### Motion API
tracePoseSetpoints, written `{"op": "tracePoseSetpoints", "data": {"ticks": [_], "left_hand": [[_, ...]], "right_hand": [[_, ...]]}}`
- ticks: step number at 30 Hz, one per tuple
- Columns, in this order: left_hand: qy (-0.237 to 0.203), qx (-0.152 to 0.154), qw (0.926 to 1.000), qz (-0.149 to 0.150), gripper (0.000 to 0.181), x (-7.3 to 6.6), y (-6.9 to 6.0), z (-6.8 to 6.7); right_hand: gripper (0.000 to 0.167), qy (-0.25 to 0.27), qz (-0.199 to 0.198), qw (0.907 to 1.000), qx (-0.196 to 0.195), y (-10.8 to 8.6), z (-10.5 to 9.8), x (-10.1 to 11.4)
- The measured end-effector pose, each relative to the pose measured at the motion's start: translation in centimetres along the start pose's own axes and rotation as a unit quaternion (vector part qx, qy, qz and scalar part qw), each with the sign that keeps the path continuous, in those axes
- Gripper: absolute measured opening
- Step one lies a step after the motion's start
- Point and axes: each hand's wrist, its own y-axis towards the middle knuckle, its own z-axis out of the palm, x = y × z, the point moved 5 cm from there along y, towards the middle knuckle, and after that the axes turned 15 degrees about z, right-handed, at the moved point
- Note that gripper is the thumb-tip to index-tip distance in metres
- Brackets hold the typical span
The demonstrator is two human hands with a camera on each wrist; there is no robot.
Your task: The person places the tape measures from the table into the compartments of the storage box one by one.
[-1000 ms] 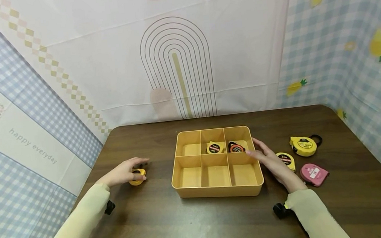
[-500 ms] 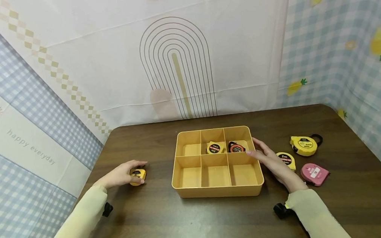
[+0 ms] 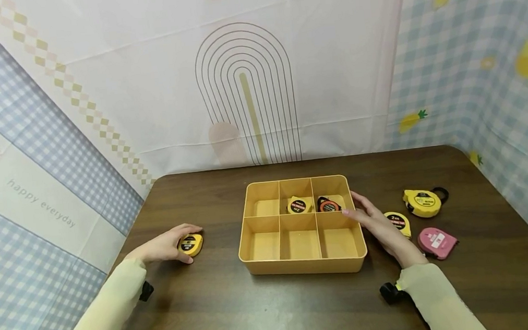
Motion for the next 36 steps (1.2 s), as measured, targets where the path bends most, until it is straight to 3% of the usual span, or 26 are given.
{"op": "tracePoseSetpoints", "data": {"ticks": [10,19,25,36], "left_hand": [[-0.003,-0.005,1.0000,-0.005,0.085,0.7,-0.4,-0.1],[-0.003,-0.032,0.9993,-0.020,0.078,1.2,-0.6,-0.2],[0.013,-0.053,0.9984,-0.017,0.074,1.3,-0.6,-0.4],[0.012,-0.059,0.9980,-0.019,0.070,1.1,-0.4,-0.4]], "right_hand": [[0.083,0.008,0.000,1.0000,0.005,-0.1,0.1,0.0],[0.082,0.010,-0.003,0.9999,0.005,0.0,0.0,0.2],[0.081,0.005,-0.005,1.0000,0.006,-0.1,0.1,0.2],[0.081,0.002,-0.007,1.0000,0.005,-0.1,0.0,0.0]]}}
